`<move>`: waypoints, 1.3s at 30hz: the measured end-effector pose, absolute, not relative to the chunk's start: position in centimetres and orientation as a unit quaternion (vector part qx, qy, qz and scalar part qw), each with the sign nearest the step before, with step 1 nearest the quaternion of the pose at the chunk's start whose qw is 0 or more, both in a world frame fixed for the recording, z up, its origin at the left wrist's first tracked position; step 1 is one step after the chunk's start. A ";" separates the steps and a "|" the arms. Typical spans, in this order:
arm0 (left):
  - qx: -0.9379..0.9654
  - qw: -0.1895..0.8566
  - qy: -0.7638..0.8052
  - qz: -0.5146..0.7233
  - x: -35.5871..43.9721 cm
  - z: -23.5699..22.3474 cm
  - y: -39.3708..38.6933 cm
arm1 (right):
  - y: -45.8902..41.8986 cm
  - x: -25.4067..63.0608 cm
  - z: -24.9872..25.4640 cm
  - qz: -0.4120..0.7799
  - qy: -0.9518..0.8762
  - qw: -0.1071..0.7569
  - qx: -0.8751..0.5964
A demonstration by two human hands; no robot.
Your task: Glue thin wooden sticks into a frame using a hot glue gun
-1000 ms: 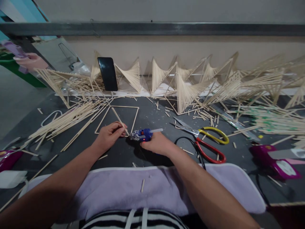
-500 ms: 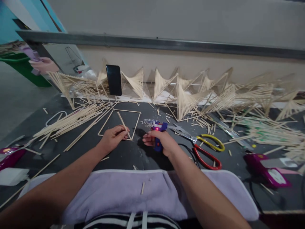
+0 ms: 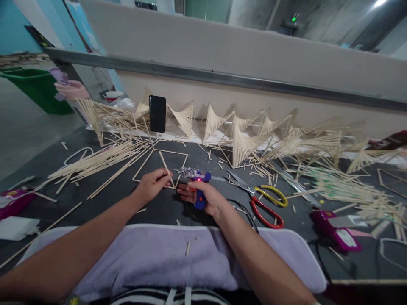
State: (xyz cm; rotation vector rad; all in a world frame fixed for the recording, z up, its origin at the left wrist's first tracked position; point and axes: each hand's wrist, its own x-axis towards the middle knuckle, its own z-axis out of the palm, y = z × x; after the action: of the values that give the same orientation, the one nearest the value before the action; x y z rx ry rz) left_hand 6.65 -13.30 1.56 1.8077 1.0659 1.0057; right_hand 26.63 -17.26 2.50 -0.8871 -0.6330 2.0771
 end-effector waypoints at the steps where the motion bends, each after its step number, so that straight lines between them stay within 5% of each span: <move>1: 0.712 0.399 0.419 0.398 6.6 1.6 -13.3 | -17.3 26.6 2.5 0.821 -0.248 0.385 -0.341; 21: 0.770 0.323 0.400 0.378 6.4 1.8 -13.1 | -17.1 26.5 2.0 0.846 -0.206 0.381 -0.310; 39: 0.733 0.386 0.416 0.375 6.8 1.7 -13.2 | -17.5 25.5 1.1 0.816 -0.176 0.440 -0.331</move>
State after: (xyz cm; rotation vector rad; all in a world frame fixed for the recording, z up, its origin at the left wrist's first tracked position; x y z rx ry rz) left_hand 6.76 -13.18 1.74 1.8673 1.0593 0.9537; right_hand 25.54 -17.52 1.05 -0.8224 -0.4369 2.0264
